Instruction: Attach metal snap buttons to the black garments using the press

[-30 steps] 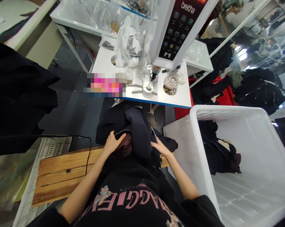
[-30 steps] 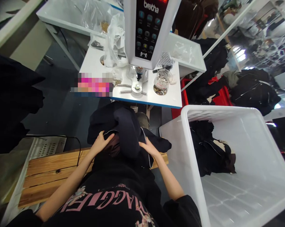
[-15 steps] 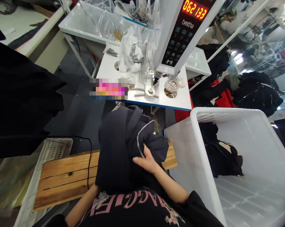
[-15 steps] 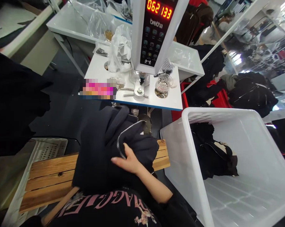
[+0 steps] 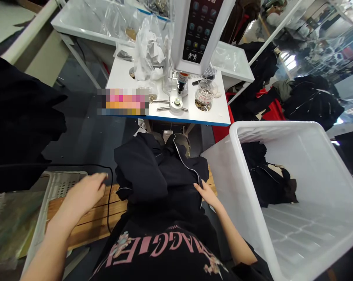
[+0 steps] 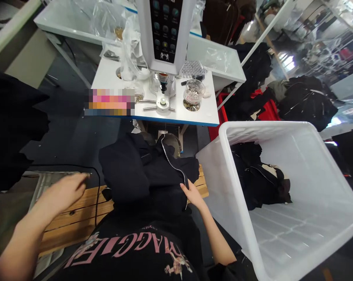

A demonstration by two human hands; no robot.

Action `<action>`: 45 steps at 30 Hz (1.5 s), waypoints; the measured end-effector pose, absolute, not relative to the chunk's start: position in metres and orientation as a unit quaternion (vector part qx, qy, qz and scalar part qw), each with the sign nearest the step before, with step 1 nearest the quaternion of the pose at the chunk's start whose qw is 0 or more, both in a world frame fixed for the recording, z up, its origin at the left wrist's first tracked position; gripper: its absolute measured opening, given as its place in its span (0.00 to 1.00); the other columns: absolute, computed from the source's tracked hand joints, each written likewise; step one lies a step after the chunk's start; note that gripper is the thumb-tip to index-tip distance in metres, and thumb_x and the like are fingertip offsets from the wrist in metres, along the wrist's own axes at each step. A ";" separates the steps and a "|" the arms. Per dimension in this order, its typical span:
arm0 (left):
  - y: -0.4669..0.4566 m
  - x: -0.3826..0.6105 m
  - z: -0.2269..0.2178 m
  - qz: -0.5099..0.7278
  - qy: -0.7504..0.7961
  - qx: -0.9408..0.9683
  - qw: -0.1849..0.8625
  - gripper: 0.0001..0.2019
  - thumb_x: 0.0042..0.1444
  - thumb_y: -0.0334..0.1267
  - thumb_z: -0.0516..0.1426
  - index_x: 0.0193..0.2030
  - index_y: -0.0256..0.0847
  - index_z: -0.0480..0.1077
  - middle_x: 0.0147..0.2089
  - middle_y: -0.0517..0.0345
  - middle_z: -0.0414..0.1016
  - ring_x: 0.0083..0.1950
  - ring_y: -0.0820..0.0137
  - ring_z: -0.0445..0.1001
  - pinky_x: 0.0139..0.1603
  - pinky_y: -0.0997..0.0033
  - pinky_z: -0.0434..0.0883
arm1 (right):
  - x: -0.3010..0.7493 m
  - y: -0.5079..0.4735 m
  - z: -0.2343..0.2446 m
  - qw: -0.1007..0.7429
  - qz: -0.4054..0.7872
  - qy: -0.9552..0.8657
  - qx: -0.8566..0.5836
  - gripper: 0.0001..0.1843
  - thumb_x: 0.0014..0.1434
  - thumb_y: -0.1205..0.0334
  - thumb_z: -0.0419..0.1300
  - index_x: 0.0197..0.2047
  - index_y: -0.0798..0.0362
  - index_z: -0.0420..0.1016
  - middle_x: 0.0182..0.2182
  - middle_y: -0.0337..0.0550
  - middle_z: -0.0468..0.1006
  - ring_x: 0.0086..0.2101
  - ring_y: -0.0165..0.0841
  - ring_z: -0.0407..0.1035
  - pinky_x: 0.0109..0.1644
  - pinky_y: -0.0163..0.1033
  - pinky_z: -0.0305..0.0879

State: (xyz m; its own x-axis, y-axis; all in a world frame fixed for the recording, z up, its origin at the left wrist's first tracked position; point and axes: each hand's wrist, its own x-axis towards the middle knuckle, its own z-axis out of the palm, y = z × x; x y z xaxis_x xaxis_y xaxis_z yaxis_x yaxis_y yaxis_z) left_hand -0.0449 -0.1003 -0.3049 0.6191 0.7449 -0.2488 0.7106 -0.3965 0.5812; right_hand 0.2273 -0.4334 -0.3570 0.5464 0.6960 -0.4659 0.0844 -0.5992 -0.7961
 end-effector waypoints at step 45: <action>-0.173 0.175 -0.469 0.090 0.178 0.855 0.479 0.18 0.64 0.37 0.46 0.59 0.49 0.63 0.65 0.57 0.60 0.67 0.64 0.56 0.65 0.54 0.59 | 0.434 -0.170 -0.324 0.404 0.043 -0.518 -0.753 0.14 0.55 0.68 0.52 0.44 0.53 0.72 0.40 0.46 0.74 0.39 0.33 0.68 0.45 0.39 0.67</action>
